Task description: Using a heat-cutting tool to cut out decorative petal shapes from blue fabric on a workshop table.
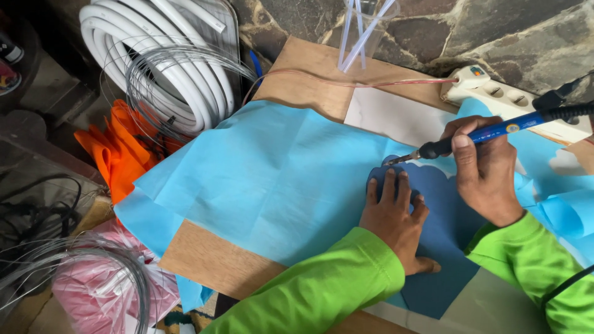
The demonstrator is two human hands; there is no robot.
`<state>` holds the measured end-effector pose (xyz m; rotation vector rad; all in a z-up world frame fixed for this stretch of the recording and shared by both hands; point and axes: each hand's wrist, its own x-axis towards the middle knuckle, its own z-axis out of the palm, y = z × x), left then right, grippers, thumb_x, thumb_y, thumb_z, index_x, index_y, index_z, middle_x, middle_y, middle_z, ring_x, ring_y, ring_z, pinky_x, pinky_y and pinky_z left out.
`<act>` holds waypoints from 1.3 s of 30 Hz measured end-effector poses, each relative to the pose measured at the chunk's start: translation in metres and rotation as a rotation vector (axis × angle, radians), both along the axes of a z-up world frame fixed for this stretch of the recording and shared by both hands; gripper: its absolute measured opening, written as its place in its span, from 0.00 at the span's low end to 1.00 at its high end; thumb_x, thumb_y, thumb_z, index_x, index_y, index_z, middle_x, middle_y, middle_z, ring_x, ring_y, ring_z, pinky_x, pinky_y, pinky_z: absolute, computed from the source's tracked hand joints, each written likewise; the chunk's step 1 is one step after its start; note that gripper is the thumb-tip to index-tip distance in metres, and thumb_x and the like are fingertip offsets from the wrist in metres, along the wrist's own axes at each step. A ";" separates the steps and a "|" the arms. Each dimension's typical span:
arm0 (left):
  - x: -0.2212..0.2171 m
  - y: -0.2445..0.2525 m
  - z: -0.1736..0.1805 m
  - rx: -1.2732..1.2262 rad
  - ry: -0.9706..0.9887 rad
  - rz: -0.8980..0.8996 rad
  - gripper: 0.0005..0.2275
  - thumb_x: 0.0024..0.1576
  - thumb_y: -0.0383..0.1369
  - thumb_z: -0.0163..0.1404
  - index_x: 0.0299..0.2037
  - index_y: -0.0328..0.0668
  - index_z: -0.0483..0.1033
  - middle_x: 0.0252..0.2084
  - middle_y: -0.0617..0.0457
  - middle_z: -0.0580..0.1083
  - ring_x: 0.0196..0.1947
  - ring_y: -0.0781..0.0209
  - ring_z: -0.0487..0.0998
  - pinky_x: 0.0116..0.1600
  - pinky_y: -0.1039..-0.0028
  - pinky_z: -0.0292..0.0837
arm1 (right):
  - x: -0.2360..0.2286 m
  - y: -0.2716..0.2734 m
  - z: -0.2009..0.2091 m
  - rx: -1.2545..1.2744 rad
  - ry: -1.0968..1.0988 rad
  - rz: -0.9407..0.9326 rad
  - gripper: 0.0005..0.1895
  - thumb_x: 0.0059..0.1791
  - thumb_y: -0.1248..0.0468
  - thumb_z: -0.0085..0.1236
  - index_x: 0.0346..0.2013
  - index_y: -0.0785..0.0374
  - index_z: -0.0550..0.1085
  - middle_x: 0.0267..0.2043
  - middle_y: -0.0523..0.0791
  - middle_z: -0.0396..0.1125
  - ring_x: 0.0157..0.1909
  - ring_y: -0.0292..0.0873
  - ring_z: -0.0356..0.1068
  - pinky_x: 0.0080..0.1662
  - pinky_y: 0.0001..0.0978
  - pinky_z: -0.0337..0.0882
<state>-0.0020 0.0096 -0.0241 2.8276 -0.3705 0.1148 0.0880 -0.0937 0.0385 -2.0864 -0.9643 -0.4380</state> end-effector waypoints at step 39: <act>-0.001 0.002 0.002 -0.014 -0.012 -0.004 0.46 0.29 0.64 0.48 0.55 0.39 0.57 0.61 0.31 0.45 0.62 0.32 0.41 0.60 0.42 0.34 | 0.011 -0.011 -0.004 -0.087 -0.096 -0.159 0.16 0.55 0.55 0.34 0.35 0.64 0.65 0.39 0.44 0.64 0.39 0.45 0.64 0.42 0.37 0.59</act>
